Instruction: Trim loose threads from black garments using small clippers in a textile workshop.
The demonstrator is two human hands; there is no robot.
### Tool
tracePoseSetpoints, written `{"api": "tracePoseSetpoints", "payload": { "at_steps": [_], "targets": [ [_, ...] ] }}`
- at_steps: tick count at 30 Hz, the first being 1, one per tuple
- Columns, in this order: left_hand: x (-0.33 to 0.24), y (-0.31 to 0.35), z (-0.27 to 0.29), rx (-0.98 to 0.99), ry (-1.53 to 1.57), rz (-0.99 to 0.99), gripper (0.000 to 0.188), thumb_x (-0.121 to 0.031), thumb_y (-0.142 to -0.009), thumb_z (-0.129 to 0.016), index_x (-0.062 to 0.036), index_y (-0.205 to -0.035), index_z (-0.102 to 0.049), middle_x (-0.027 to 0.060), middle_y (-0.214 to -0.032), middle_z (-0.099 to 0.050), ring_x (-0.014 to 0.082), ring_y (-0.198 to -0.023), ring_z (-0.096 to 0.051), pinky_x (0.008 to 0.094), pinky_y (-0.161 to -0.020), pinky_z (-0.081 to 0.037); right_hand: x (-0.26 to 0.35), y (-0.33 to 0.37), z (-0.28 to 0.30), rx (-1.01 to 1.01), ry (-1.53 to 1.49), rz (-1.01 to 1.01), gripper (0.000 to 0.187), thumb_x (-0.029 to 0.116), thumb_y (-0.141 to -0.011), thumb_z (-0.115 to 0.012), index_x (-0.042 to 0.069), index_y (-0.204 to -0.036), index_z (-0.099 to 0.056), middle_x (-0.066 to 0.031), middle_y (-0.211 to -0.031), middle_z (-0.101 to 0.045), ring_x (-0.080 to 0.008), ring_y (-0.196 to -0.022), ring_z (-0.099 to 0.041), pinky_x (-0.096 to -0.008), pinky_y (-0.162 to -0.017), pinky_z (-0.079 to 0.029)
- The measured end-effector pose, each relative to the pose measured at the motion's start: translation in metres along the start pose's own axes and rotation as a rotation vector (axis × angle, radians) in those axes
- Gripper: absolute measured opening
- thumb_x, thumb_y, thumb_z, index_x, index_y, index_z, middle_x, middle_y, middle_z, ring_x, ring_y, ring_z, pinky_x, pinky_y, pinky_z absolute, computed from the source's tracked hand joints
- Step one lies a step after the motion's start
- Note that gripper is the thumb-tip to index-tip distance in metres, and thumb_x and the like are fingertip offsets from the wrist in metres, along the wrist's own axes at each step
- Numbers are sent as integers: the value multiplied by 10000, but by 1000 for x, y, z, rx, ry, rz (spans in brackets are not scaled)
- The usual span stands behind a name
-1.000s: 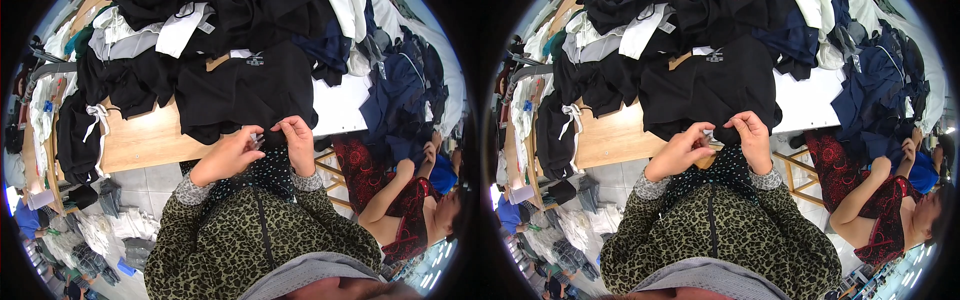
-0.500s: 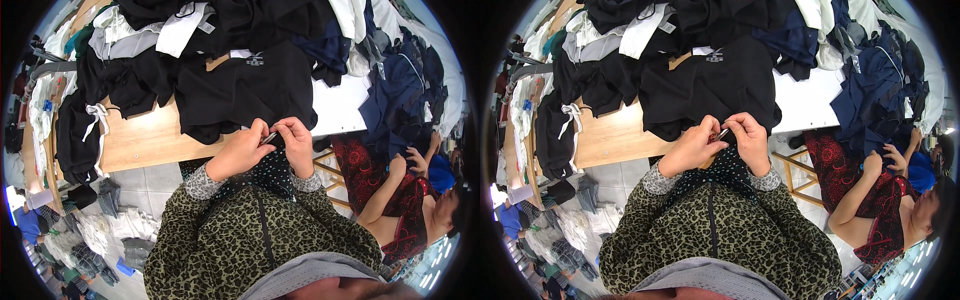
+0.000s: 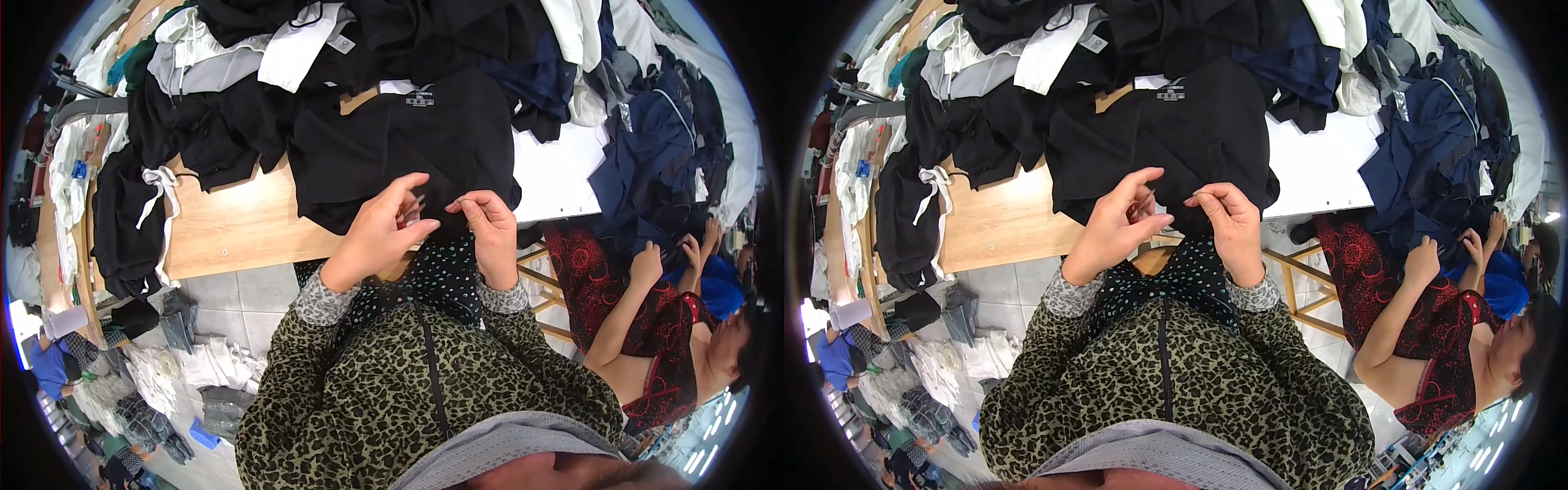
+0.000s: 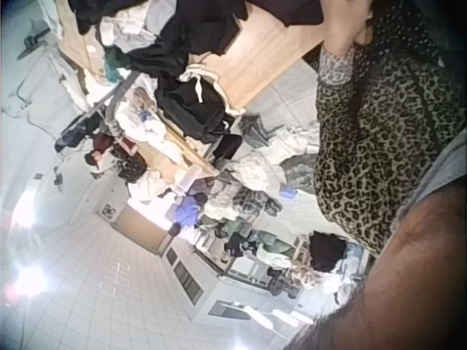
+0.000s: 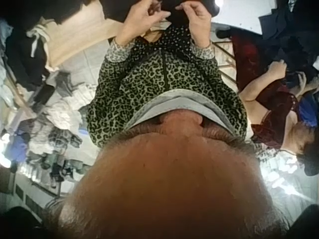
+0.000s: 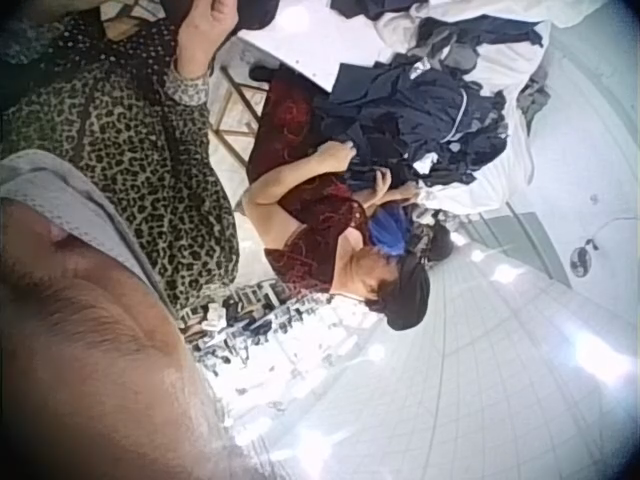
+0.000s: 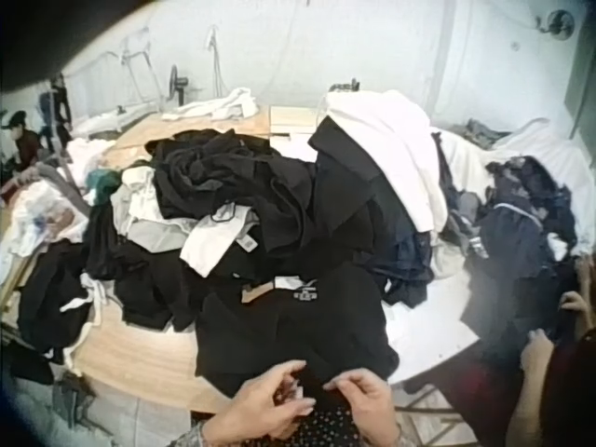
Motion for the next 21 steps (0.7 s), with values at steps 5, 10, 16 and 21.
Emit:
{"api": "tracePoseSetpoints", "payload": {
  "at_steps": [5,10,16,21],
  "targets": [
    [2,-5,-25,-223,-103,-231,183,-98,-767,-710,7,-892,-627,86,-791,-576,176,-614,-559,285,-543,-447,-6,3,-2,21,-18,-38,87,50,-903,-568,-25,-934,-597,-55,-861,-650,-81,-791,-577,-195,-743,-453],
    [0,-1,-11,-58,20,-171,56,-26,-811,-645,17,-799,-612,64,-722,-580,133,-589,-537,248,-530,-418,-9,1,10,18,-190,-141,179,143,-939,-530,12,-1033,-605,-85,-947,-663,-28,-725,-527,-151,-613,-377],
    [0,33,11,546,-103,-48,164,-158,-860,-596,-32,-958,-635,124,-861,-653,280,-761,-639,350,-664,-491,-10,-3,13,-79,-423,-184,232,102,-937,-513,14,-1150,-539,-113,-996,-646,-57,-816,-563,-166,-650,-410],
    [14,42,10,332,-344,-18,225,-112,-852,-595,-66,-1070,-625,107,-745,-642,272,-613,-597,309,-609,-475,-14,-2,12,-76,-346,-127,363,-11,-879,-548,23,-1233,-473,-114,-1077,-611,-46,-797,-543,-165,-686,-426]
  ]
}}
Point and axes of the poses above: each hand's wrist, its own y-axis away from the middle knuckle, its own z-axis out of the back of the hand, x = y × z, the point moved 1 cm from there along -y, towards the middle knuckle
